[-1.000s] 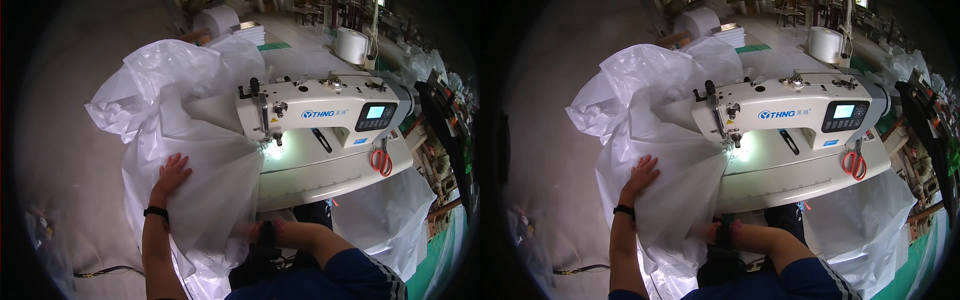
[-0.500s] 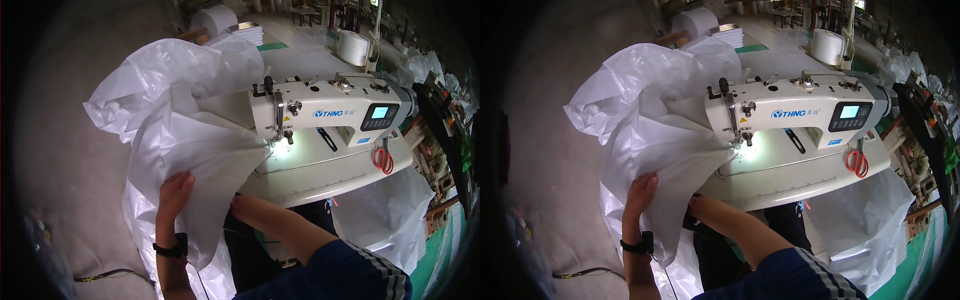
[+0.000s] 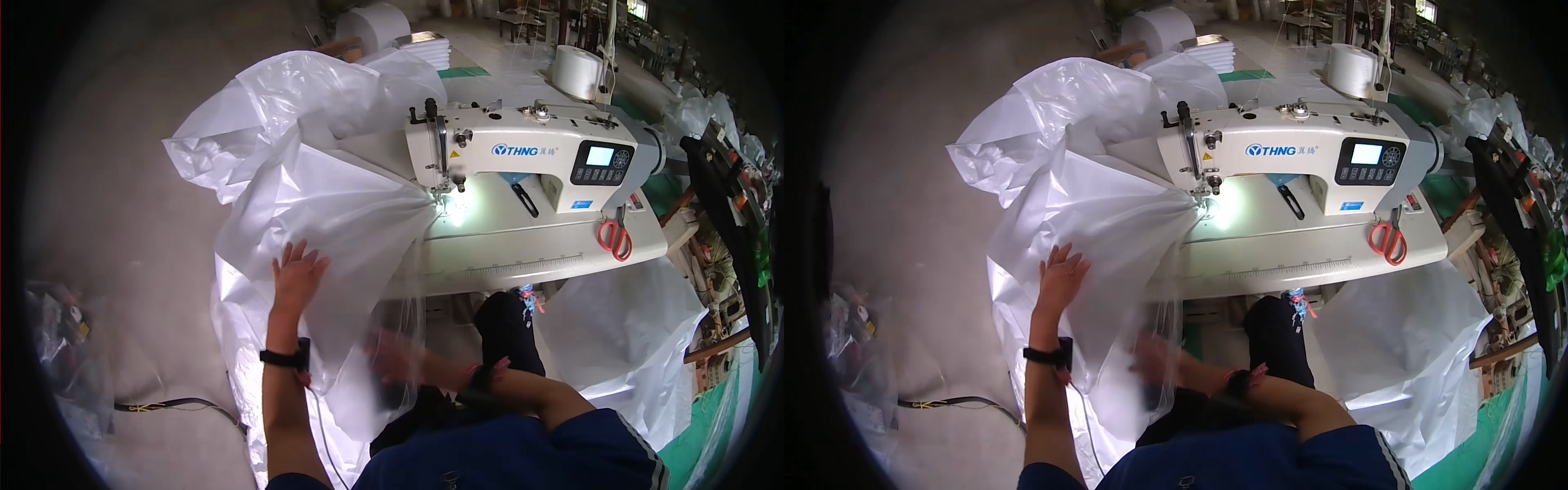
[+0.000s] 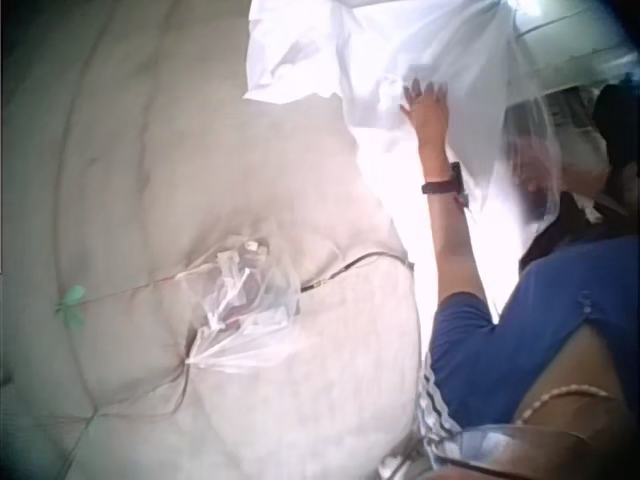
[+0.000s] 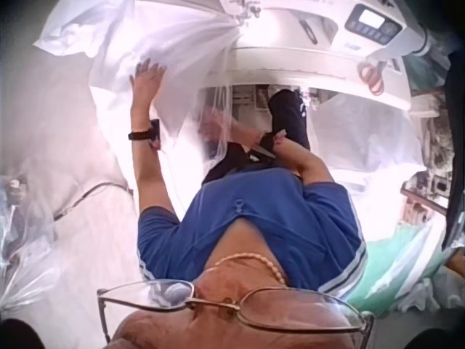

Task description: Sewing large white plastic sheets or bags using an industrial sewing machine.

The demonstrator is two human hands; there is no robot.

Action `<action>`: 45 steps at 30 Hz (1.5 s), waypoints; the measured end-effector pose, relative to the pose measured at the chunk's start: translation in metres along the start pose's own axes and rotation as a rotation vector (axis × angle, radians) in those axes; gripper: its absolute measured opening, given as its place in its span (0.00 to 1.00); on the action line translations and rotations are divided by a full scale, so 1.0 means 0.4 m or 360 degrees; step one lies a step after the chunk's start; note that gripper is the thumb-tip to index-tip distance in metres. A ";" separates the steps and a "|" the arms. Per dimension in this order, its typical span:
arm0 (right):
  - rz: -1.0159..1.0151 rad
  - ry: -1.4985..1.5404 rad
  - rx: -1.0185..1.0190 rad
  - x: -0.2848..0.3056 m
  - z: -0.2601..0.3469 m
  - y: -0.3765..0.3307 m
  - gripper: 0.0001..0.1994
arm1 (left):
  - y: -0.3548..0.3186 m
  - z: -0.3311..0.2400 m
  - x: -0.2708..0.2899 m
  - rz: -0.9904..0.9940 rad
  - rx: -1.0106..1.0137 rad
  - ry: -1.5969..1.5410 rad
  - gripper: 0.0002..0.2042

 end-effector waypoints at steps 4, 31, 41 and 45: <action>-0.0028 0.0218 0.0268 -0.011 0.092 -0.046 0.27 | -0.195 -0.248 0.081 -0.0321 -0.0535 0.0059 0.30; -0.0361 -0.0946 0.1086 -0.444 0.246 -0.133 0.16 | -0.232 -0.246 0.501 -0.0209 -0.0481 -0.0188 0.04; -0.0291 -0.2010 0.1777 -0.720 0.183 0.032 0.11 | -0.114 -0.033 0.411 0.0516 -0.0313 -0.0485 0.09; -0.0306 -0.1953 0.1914 -0.739 0.174 0.072 0.10 | -0.109 0.054 0.375 0.0877 -0.0030 -0.0859 0.12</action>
Point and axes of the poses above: each hand's wrist, its own y-axis towards the middle knuckle, its own x-axis out of the back of the hand, z = x × y, the point moved 10 cm from there along y, towards the middle knuckle, and after that the axes turned 8 degrees about -z, right-handed, at the moved point
